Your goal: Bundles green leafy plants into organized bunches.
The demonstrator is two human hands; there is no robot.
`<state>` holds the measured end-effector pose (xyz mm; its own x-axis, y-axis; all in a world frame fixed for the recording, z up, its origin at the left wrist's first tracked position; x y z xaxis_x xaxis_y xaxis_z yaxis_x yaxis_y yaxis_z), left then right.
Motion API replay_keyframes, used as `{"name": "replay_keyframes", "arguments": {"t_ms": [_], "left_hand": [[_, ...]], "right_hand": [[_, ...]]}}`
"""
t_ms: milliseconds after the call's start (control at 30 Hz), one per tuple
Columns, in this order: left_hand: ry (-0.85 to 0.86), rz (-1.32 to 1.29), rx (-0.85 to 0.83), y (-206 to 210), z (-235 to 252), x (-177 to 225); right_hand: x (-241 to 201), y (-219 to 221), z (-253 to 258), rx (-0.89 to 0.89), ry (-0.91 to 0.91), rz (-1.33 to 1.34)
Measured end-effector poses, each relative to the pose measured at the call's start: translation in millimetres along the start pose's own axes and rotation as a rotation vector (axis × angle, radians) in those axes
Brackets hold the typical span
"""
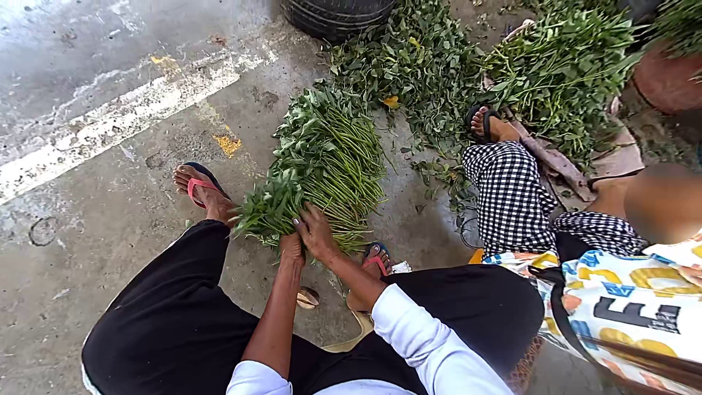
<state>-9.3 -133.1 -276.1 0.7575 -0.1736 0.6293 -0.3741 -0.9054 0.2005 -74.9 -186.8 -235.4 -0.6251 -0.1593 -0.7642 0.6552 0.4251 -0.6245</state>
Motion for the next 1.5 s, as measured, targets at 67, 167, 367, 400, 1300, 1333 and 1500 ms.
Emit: {"name": "replay_keyframes", "arguments": {"t_ms": [67, 167, 367, 400, 1300, 1333, 1500], "left_hand": [[-0.017, -0.035, 0.015, -1.2, 3.3, 2.1], [-0.035, -0.106, -0.034, 3.6, 5.3, 7.0], [-0.155, -0.306, -0.193, 15.8, 6.5, 0.1], [-0.162, -0.326, -0.213, 17.7, 5.5, 0.1], [-0.115, -0.183, -0.087, 13.2, 11.7, -7.3], [-0.124, -0.194, -0.084, 13.9, 11.3, -7.9], [-0.128, -0.196, -0.09, 14.1, 11.5, -8.4]], "right_hand": [[1.2, -7.9, 12.9, -0.077, -0.008, 0.045], [12.2, -47.6, 57.7, -0.035, 0.017, 0.059], [90.5, -101.4, 155.2, 0.111, 0.299, -0.286], [103.6, -100.0, 162.5, 0.095, 0.319, -0.362], [98.7, -89.9, 137.8, -0.185, -0.047, -0.361], [108.4, -91.7, 152.5, -0.146, 0.037, -0.428], [119.3, -79.8, 174.5, 0.042, 0.189, -0.598]]}}
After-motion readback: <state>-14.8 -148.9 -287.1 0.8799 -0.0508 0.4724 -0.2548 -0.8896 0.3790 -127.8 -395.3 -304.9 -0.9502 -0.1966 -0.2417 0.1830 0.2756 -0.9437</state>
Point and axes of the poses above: each hand's wrist, its own z-axis towards the middle knuckle, its own y-axis out of the palm, x = y × z, the point moved 4 cm from there along z, towards the middle knuckle, and after that the axes turned 9 degrees about x, right-handed, at the moved point
